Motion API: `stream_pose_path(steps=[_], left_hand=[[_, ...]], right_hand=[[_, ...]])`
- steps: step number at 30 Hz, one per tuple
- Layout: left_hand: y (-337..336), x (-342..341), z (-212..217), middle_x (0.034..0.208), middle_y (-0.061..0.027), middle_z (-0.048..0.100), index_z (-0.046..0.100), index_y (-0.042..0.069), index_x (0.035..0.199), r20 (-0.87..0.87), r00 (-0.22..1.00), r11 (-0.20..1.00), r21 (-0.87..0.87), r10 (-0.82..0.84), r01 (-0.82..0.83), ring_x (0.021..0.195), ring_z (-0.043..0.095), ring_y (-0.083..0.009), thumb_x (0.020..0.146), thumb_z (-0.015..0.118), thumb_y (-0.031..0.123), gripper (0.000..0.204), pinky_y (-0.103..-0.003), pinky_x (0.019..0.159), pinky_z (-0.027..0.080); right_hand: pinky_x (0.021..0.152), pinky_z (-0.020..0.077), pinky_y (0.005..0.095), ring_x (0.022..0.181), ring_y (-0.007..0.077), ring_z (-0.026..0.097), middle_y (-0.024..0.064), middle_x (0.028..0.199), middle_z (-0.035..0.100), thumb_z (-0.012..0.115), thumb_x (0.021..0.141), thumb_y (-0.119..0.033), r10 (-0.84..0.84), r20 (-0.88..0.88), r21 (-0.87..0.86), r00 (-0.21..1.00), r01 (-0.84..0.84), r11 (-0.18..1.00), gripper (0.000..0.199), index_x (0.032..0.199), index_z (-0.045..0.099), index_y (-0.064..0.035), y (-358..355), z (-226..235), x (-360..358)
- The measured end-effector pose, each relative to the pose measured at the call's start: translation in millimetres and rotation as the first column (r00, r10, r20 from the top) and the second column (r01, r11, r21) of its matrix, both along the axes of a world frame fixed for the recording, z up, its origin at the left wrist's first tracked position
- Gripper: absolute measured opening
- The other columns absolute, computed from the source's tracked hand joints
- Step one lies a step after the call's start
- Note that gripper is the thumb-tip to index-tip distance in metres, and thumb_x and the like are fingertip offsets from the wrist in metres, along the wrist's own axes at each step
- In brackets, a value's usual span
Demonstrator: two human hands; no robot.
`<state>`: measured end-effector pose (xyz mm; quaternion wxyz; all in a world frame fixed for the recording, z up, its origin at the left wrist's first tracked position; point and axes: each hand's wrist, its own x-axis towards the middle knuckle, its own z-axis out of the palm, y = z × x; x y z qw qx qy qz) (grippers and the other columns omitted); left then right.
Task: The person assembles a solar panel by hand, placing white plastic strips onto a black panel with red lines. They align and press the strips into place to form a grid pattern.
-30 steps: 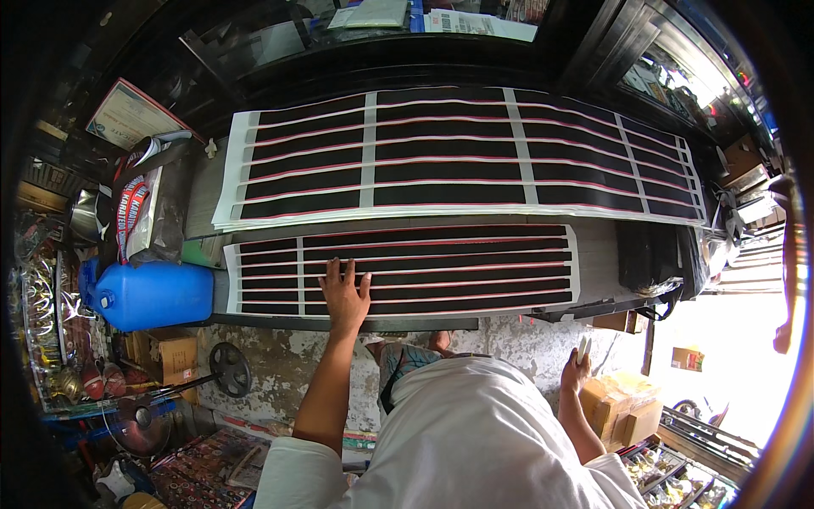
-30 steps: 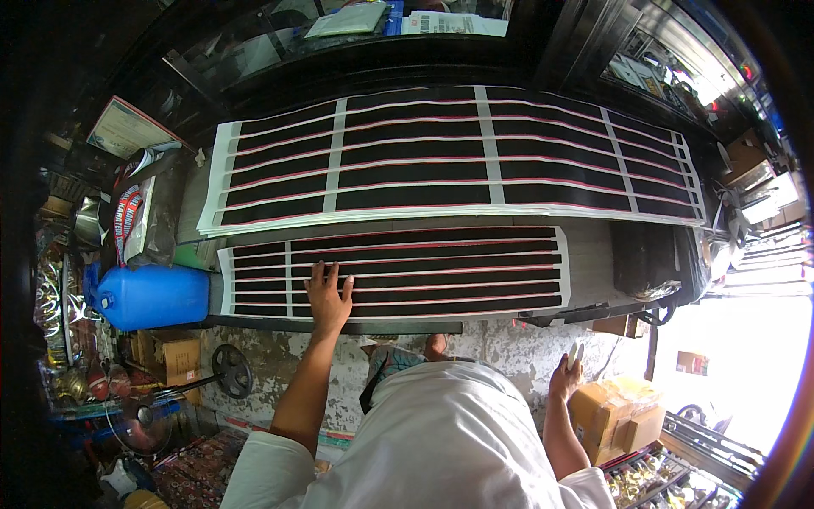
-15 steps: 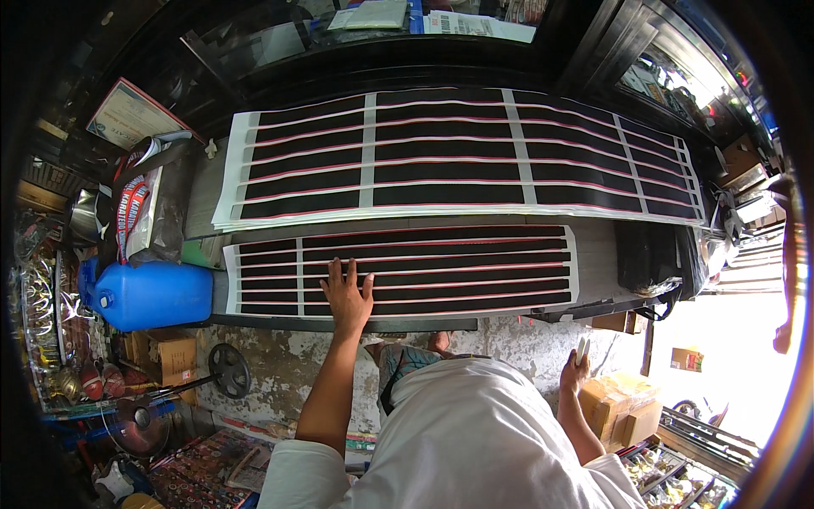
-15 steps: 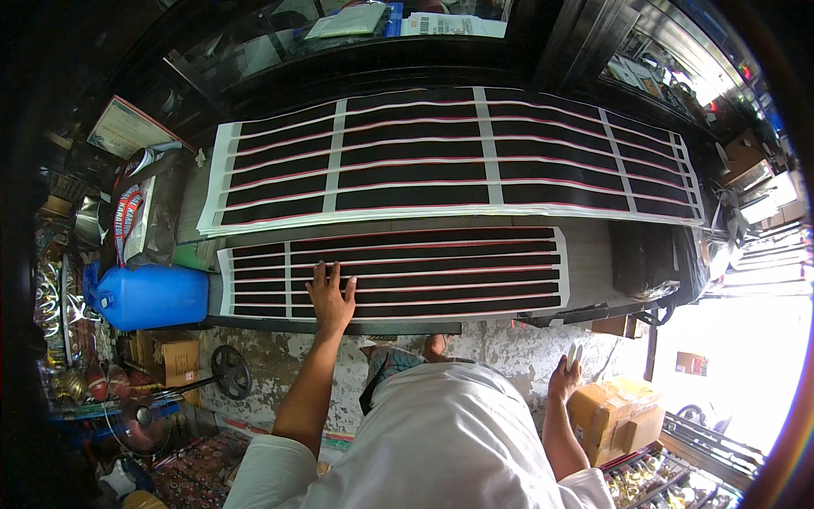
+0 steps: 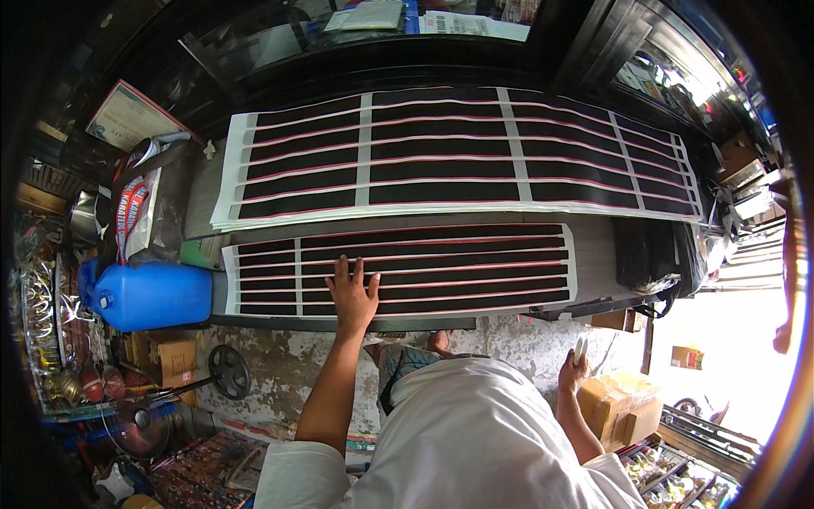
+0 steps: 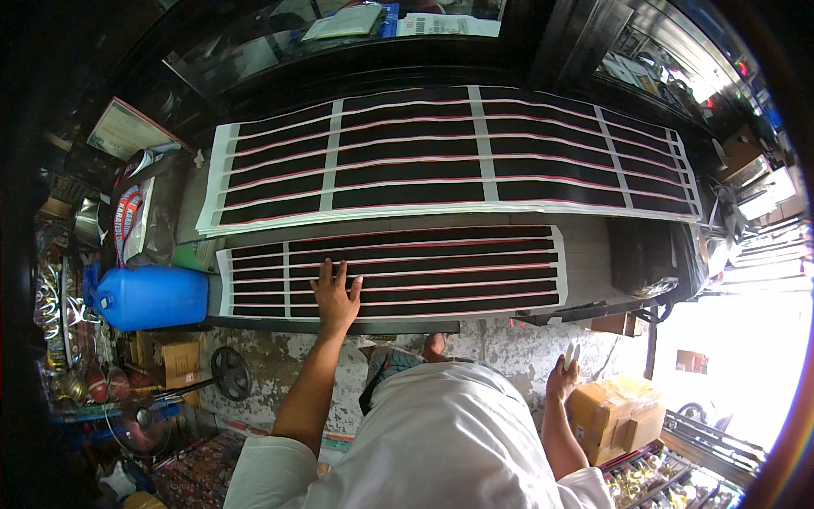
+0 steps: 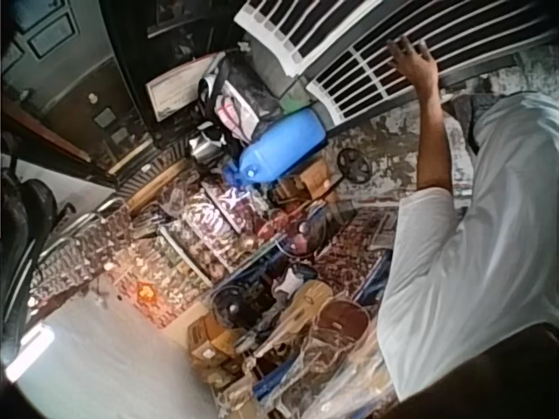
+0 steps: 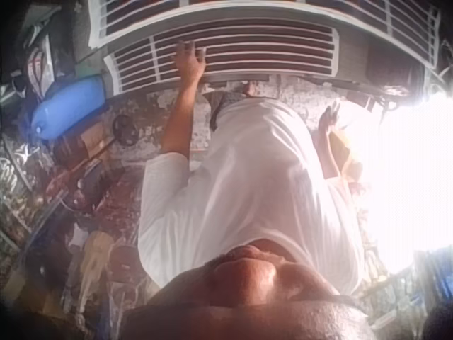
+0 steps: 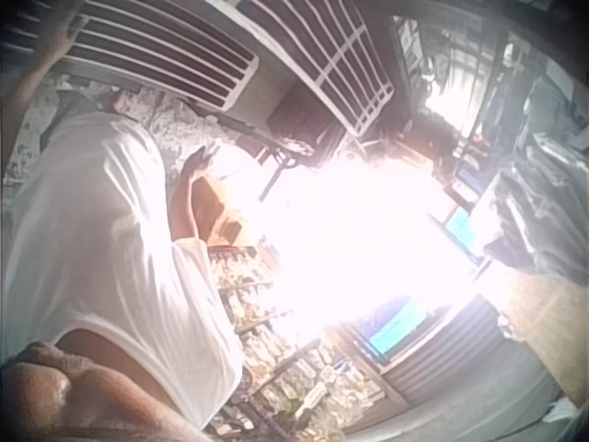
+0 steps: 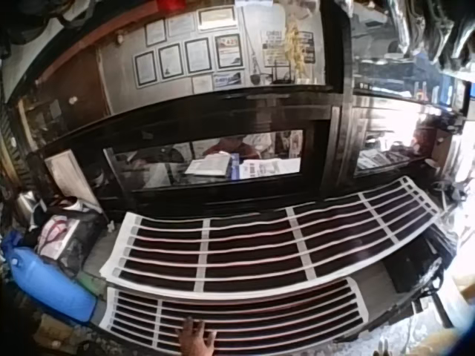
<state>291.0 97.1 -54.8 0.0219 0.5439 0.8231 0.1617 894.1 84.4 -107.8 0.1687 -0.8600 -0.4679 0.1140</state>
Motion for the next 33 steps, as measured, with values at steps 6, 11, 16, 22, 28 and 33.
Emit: stream_pose_path(steps=[6,11,16,22,28,33], left_hand=[[5,11,-8,0.162,-0.0324,0.048,0.062,0.009,0.153,-0.044,0.998,0.999,0.023,-0.044,0.045,0.153,0.045,-0.0495,0.109,0.064,0.047,0.058,-0.081,0.116,0.035],[13,32,-4,0.164,-0.0319,0.046,0.060,0.010,0.155,-0.017,0.996,0.996,0.021,-0.087,0.087,0.155,0.043,-0.0491,0.110,0.062,0.048,0.059,-0.081,0.119,0.031],[23,49,0,0.166,-0.0278,0.046,0.059,0.009,0.156,0.022,0.991,0.991,-0.016,-0.130,0.130,0.159,0.039,-0.0451,0.112,0.058,0.050,0.060,-0.081,0.121,0.028],[36,67,2,0.169,-0.0212,0.046,0.060,0.008,0.155,0.038,0.973,0.973,-0.001,-0.229,0.229,0.160,0.040,-0.0399,0.112,0.056,0.051,0.061,-0.079,0.124,0.025],[54,85,4,0.167,-0.0208,0.049,0.062,0.008,0.153,0.058,0.939,0.940,0.031,-0.340,0.339,0.159,0.041,-0.0404,0.111,0.060,0.052,0.061,-0.080,0.123,0.027],[65,96,4,0.167,-0.0203,0.049,0.063,0.007,0.151,0.054,0.909,0.910,0.045,-0.414,0.412,0.159,0.042,-0.0406,0.110,0.062,0.051,0.060,-0.080,0.122,0.028]], right_hand=[[0.087,0.0488,0.0563,0.099,0.0467,0.062,0.0237,0.104,0.065,0.067,0.108,-0.039,0.029,-0.065,-0.004,0.997,-0.029,1.000,0.042,0.107,0.067,0.0027,0,-2,-2],[0.086,0.0494,0.0549,0.098,0.0460,0.063,0.0228,0.104,0.066,0.069,0.107,-0.038,0.022,-0.032,0.036,0.999,-0.020,0.999,0.041,0.105,0.066,0.0022,-4,-10,1],[0.084,0.0503,0.0542,0.095,0.0457,0.063,0.0225,0.102,0.066,0.071,0.106,-0.035,-0.022,-0.091,0.024,0.996,0.024,0.999,0.037,0.105,0.067,0.0017,-6,-8,0],[0.084,0.0501,0.0538,0.093,0.0441,0.063,0.0223,0.101,0.066,0.071,0.106,-0.033,-0.014,-0.036,0.019,0.999,0.014,1.000,0.036,0.104,0.067,0.0022,-8,-5,-1],[0.080,0.0512,0.0502,0.088,0.0393,0.065,0.0204,0.100,0.066,0.072,0.106,-0.031,-0.042,-0.142,0.075,0.989,0.053,0.996,0.033,0.115,0.072,0.0009,-10,-3,0],[0.077,0.0529,0.0462,0.084,0.0352,0.066,0.0190,0.099,0.066,0.073,0.106,-0.030,-0.085,-0.114,0.009,0.990,0.087,0.996,0.034,0.118,0.072,0.0022,-15,12,-8]])
